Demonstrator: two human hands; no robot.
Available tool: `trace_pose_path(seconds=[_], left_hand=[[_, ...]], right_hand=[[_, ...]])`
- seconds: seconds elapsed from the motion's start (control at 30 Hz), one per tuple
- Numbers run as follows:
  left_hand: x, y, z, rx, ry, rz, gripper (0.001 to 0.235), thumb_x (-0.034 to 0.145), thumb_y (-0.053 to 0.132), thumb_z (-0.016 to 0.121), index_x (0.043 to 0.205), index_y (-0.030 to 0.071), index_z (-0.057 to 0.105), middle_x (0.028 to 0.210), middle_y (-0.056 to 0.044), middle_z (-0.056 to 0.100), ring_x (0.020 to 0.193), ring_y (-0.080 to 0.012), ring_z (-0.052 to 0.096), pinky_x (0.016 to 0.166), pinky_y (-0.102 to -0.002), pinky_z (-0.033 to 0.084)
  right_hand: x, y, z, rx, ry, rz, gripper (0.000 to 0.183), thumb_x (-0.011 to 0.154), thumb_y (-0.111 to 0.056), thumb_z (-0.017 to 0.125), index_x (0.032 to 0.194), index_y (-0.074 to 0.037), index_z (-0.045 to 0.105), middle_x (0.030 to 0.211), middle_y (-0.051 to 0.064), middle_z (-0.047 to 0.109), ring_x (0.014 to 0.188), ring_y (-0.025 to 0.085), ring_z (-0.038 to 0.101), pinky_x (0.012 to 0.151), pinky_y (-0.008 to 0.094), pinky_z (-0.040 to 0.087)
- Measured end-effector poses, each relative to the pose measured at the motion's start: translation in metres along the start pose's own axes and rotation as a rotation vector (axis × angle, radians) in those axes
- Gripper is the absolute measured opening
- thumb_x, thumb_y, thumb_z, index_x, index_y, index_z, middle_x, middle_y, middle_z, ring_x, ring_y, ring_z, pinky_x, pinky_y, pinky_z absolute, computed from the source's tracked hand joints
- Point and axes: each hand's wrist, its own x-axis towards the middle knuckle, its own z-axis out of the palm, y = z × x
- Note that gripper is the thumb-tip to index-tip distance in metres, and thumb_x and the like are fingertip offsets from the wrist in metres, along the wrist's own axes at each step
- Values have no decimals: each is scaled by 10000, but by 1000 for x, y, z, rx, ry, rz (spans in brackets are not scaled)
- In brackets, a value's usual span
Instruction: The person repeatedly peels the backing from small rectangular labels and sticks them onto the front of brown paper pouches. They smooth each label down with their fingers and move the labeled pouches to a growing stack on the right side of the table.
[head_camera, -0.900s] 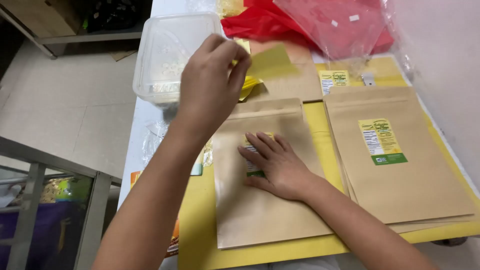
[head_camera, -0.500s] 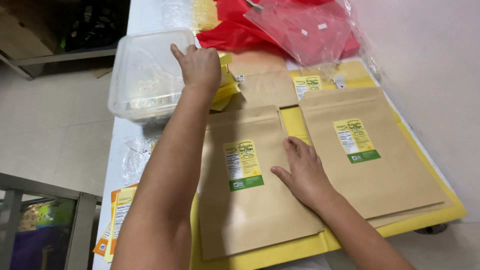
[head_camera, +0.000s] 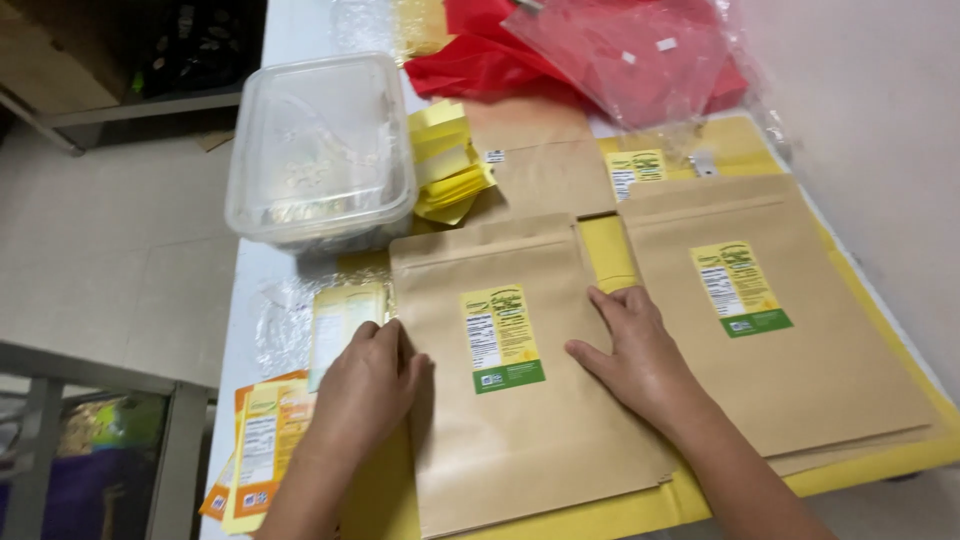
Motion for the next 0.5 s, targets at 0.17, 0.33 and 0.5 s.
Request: trace_pose_path(seconds=[0.17,0.33,0.5], left_hand=[[-20,-3,6,-386,62,-85,183,899,302,660,891,124,619,924,-76,598,792,-259,623,822,-347,492],[-22,-2,7,-435,66,-82,196,930,303,646,898,112,614,926,-57,562,787,-220,587,838,-315,484],[-24,1,10,-431,99,-88,252,939,306,650,832,109,535,906,-53,515,757,-239,544,797,-348,484]], right_hand=[[-4,-7,3,60,-20,58,823,838,-429,727,1566,-188,429,1291,34,490,1190,170,560,1075,333,451],[-4,-7,8,5,23,50,792,850,-430,703,1561,-192,449,1191,16,499,1071,146,565,979,331,489],[-2,-2,11,-46,59,-2,762,843,-450,687,1534,-194,495,1216,16,534,1154,162,556,958,371,500]])
